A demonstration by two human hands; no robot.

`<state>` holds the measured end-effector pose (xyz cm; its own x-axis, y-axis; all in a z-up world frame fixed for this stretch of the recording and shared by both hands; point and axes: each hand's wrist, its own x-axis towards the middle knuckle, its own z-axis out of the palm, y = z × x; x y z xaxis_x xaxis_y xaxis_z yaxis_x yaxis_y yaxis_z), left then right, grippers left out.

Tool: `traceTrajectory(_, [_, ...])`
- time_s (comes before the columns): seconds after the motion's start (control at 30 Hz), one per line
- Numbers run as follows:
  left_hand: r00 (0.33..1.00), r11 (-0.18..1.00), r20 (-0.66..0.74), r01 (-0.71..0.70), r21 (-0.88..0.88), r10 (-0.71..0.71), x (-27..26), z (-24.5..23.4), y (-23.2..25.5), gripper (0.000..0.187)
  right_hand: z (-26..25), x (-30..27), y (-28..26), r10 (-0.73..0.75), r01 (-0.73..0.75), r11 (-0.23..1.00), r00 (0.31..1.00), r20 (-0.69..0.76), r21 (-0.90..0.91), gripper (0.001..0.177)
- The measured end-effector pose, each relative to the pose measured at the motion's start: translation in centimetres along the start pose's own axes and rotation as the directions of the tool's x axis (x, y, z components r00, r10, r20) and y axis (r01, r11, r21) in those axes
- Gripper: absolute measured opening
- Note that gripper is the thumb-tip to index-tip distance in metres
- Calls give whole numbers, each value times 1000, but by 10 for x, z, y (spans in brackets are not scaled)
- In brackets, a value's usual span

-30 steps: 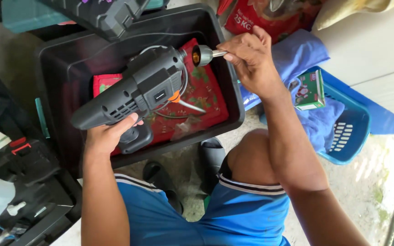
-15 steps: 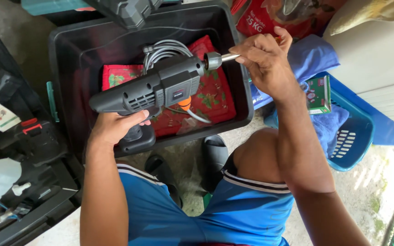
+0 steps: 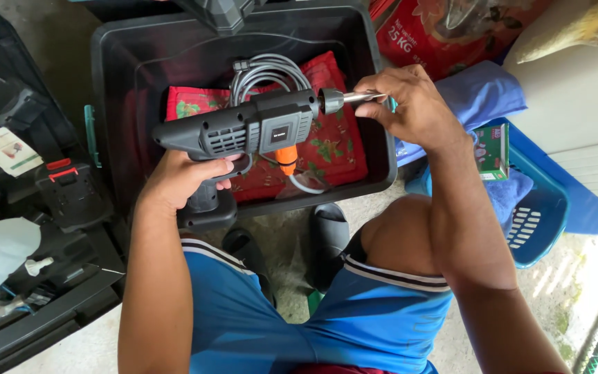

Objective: Assemble a cordless pressure washer or similar power tool by attaching the battery, nozzle, and hose connectors.

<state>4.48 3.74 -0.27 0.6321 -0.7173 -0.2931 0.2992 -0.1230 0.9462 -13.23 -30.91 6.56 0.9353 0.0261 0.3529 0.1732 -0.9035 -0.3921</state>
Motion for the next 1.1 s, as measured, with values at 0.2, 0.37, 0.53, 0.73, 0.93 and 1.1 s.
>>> traceTrajectory(0.2, [1000, 999, 14, 25, -38, -24, 2, 0, 1, 42, 4, -1, 9, -19, 19, 1000, 999, -42, -15, 14])
traceTrajectory(0.37, [1000, 1000, -1, 23, -19, -23, 2, -1, 4, 41, 3, 3, 7, -30, 29, 999, 999, -32, -25, 15])
traceTrajectory(0.53, [1000, 999, 27, 10, -50, -9, 1, 1, 8, 40, 7, 1, 12, -26, 24, 999, 999, -43, -41, 20])
traceTrajectory(0.73, [1000, 998, 28, -11, -54, 13, -4, 7, 15, 38, 10, 1, 12, -77, 67, 988, 995, -70, -137, 19])
traceTrajectory(0.93, [999, 998, 33, 25, -59, -23, -1, 3, 11, 35, 13, 0, 18, -79, 70, 991, 994, -70, -117, 17])
traceTrajectory(1.1, [998, 996, 30, 58, -66, -57, 1, -2, 9, 35, 10, 7, 17, -152, 138, 983, 982, -111, -124, 27])
